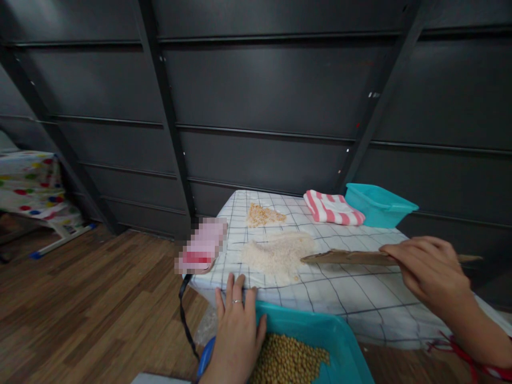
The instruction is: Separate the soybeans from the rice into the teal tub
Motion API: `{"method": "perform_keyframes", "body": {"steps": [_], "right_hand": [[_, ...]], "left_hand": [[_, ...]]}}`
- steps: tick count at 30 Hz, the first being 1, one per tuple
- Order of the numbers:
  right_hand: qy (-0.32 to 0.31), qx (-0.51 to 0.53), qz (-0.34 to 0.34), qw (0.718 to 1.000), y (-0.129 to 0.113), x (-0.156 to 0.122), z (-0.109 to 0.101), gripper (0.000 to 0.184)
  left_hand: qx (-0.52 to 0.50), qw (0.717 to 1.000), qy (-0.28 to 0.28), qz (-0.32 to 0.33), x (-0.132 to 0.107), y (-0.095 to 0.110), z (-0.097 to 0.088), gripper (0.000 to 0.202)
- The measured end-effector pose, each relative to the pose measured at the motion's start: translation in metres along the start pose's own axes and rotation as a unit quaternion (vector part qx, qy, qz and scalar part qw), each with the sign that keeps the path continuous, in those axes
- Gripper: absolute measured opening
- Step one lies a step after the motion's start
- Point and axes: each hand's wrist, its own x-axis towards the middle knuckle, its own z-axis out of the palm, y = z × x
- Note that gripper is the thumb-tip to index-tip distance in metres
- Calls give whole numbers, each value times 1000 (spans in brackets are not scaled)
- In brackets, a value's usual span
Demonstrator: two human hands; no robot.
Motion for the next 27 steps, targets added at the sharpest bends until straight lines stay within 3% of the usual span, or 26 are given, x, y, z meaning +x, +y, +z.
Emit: {"method": "perform_keyframes", "body": {"steps": [18,27], "right_hand": [[-25,-39,-39,998,-10,1,-17,16],[-35,-11,-16,999,-17,1,-23,22]], "left_hand": [[4,1000,3,-10,5,3,-4,28],[5,1000,10,-8,8,3,-3,27]]}}
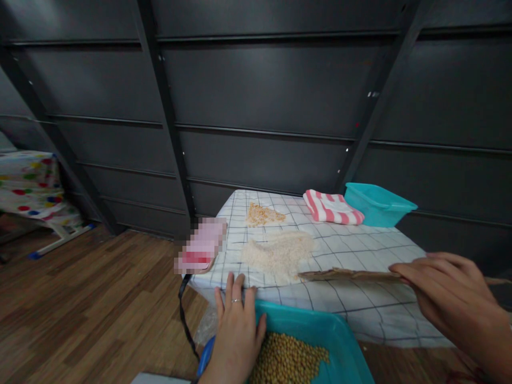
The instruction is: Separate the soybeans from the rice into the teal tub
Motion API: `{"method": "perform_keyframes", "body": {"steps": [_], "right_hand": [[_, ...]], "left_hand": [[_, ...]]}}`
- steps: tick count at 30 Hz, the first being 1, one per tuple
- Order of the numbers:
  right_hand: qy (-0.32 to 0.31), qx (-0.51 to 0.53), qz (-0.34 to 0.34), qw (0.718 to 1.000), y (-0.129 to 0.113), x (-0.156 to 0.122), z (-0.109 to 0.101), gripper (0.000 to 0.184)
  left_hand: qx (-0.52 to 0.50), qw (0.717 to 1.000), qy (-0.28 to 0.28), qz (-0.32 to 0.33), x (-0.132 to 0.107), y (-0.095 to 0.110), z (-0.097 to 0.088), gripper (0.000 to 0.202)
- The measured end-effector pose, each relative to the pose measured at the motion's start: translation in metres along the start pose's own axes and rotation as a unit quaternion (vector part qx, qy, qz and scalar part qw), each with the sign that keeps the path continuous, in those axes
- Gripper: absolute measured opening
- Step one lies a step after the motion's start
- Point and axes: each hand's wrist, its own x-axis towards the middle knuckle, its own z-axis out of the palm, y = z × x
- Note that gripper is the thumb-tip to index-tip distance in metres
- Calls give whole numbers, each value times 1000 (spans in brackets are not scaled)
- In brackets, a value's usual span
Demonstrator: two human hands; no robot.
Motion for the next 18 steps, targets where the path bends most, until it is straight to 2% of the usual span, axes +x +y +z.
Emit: {"method": "perform_keyframes", "body": {"steps": [5,14,16,18], "right_hand": [[22,24,29,999,-2,3,0,20],[46,37,6,998,-3,14,2,23],[44,47,-3,998,-1,13,2,24],[24,50,26,998,1,9,3,22]], "left_hand": [[0,1000,-12,-6,0,1,0,28],[-19,999,-28,-2,-4,-3,0,29],[-21,999,-33,-2,-4,-4,0,29],[-18,999,-35,1,-4,-4,1,30]]}}
